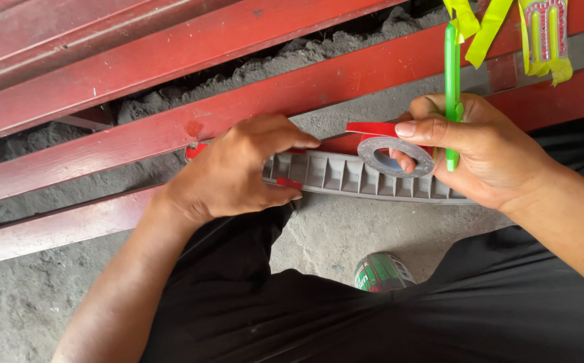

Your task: The person sits on the floor with a gray plastic strip across their lap and applies red adhesive tape along its surface. They press the tape down by hand, cut it to length with a green utility knife, and reposition the strip to tape different sections.

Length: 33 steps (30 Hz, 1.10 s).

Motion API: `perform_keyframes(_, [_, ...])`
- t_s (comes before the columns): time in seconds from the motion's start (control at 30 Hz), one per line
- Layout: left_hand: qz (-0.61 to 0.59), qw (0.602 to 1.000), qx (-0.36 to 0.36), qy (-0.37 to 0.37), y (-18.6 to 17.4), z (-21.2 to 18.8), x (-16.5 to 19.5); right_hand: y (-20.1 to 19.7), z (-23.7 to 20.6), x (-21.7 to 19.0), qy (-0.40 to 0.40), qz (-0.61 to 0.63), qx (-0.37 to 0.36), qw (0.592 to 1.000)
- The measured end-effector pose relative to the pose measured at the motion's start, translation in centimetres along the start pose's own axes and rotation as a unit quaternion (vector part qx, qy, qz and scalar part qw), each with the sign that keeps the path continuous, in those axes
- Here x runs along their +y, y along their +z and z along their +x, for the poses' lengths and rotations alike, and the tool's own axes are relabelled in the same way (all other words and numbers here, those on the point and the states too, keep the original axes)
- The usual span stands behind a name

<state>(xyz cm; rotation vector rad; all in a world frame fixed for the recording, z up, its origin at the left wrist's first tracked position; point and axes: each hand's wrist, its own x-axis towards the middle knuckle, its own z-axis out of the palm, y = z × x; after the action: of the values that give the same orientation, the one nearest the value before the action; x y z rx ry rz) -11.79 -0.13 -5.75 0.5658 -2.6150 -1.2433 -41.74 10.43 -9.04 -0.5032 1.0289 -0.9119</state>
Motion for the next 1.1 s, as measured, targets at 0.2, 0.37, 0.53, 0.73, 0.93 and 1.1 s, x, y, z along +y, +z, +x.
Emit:
perform_keyframes(0.2, [0.058, 0.994, 0.07, -0.062, 1.5, -1.8, 0.8, -3.0, -1.5, -0.7, -0.065, 0.088, 0.038, 0.993])
perform_keyframes(0.37, [0.1, 0.985, 0.118, -0.074, 2.3, -2.9, 0.9, -4.5, -1.8, -1.1, -0.097, 0.06, -0.024, 0.993])
perform_keyframes(0.53, [0.104, 0.985, 0.12, -0.059, 2.2, -2.9, 1.2, -3.5, -2.2, -0.9, -0.068, 0.123, -0.104, 0.985])
perform_keyframes(0.73, [0.106, 0.985, 0.13, -0.029, 0.8, -2.7, 1.4, -1.5, -1.2, -1.1, -0.003, -0.059, -0.049, 0.997])
perform_keyframes(0.93, [0.09, 0.987, 0.129, 0.014, 0.4, -1.4, 2.4, -0.8, -0.8, -1.5, -0.005, -0.035, -0.082, 0.996])
perform_keyframes(1.1, [-0.027, 0.984, 0.16, 0.067, 0.9, -0.3, 3.5, -4.4, -0.5, -1.7, 0.018, -0.098, -0.127, 0.987])
